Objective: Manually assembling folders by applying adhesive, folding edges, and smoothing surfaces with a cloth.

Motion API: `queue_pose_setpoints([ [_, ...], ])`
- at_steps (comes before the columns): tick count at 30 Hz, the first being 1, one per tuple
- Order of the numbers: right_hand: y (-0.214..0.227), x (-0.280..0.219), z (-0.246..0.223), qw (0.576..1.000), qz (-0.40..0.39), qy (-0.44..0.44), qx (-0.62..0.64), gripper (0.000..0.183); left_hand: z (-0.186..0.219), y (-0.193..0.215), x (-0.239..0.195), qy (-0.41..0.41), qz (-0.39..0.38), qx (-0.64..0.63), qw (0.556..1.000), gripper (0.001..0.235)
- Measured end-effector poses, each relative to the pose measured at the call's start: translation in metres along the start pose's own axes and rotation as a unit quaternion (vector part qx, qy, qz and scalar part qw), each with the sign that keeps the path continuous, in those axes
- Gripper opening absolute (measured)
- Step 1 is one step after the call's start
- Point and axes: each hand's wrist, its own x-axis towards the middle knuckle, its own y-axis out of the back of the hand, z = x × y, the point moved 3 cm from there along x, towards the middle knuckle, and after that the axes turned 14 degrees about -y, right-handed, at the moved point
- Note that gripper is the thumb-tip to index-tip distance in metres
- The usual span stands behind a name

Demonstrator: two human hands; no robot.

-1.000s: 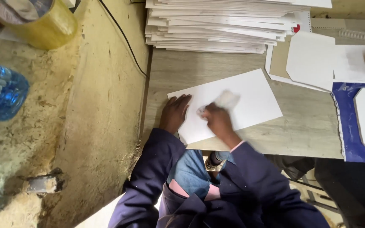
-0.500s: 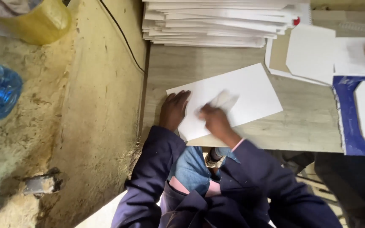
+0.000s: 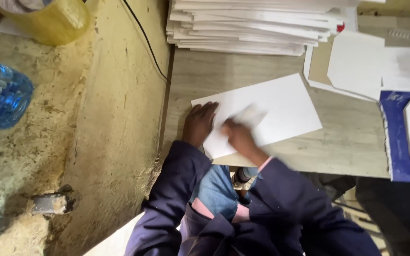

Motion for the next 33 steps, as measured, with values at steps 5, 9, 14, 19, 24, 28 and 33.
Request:
queue_pose_setpoints([
  [5,0.058,-0.013,-0.052,0.994,-0.041,0.085,0.053,0.019,-0.001,-0.001,-0.005,0.006,0.005,-0.02,1.0,0.031],
  [9,0.021,-0.037,-0.076,0.957,-0.083,0.233,0.149,0.018,-0.003,0.001,-0.006,0.038,0.002,-0.054,0.998,0.031],
  [14,0.065,-0.019,-0.062,0.985,-0.001,0.15,0.086,0.01,-0.009,-0.007,-0.005,0.021,0.011,-0.048,0.999,0.033],
  [19,0.046,-0.048,-0.087,0.981,-0.047,0.167,0.091,0.014,-0.003,-0.002,-0.004,0.025,0.004,-0.06,0.998,0.034],
  [24,0.023,0.015,-0.017,0.989,0.018,0.117,0.086,0.007,-0.016,-0.018,-0.013,0.062,0.003,-0.072,0.996,0.036],
  [28,0.044,-0.055,-0.062,0.963,-0.07,0.234,0.115,0.017,-0.034,-0.022,-0.022,0.134,-0.025,-0.207,0.969,0.039],
  [33,0.121,0.04,0.118,0.977,0.161,-0.127,-0.056,0.012,-0.043,0.02,-0.035,0.166,-0.006,-0.082,0.983,0.046],
])
